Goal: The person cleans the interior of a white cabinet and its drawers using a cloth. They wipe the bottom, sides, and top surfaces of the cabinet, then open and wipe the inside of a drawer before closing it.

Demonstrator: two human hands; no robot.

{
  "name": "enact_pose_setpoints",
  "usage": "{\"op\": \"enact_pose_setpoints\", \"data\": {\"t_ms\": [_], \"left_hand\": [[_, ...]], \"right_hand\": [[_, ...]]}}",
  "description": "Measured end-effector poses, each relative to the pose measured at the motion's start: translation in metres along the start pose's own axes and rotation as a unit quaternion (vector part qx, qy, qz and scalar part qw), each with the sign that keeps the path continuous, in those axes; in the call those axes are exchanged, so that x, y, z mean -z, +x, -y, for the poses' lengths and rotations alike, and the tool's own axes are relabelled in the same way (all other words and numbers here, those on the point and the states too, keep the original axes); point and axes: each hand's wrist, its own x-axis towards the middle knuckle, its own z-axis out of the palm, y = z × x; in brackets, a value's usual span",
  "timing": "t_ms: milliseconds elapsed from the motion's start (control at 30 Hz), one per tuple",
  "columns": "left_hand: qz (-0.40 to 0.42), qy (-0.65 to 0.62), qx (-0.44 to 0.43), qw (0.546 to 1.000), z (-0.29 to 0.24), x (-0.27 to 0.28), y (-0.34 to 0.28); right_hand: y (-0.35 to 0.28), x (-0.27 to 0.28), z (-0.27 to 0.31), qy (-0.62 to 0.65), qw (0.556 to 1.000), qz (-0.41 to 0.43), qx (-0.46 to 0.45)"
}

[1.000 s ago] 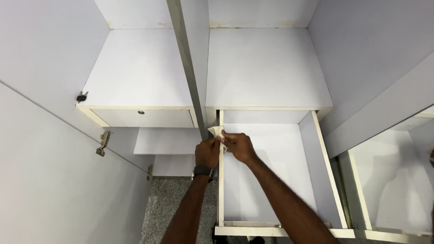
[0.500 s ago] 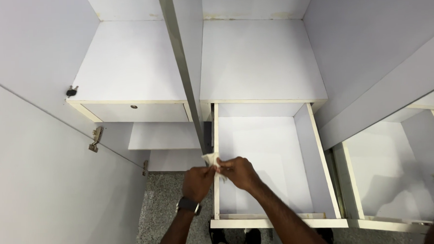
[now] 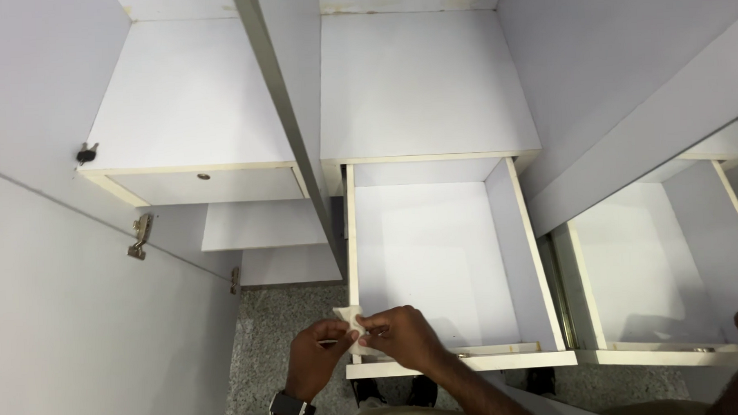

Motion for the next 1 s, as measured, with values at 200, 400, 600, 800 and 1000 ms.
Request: {"op": "enact_pose_setpoints", "data": {"t_ms": [200, 400, 600, 800, 1000], "left_hand": [[-0.007, 0.083, -0.001, 0.997, -0.026, -0.007, -0.010], [0.032, 0.168, -0.056, 0.984, -0.044, -0.015, -0.039], [0.121, 0.321, -0.188, 0.920, -0.057, -0.027, -0.040], [0.219, 0.354, -0.172, 0.893, -0.054, -0.030, -0.026], [0.216, 0.402, -0.109, 0.883, -0.067, -0.041, -0.029]], "right_hand": [[-0.013, -0.006, -0.007, 0.064, 0.997, -0.038, 0.025], [-0.062, 0.019, 0.008, -0.004, 0.993, -0.038, 0.111], [-0.092, 0.019, -0.025, -0.092, 0.983, -0.044, 0.154], [-0.093, 0.013, -0.033, -0.100, 0.955, -0.110, 0.257], [-0.093, -0.001, -0.047, -0.090, 0.951, -0.152, 0.253]]}}
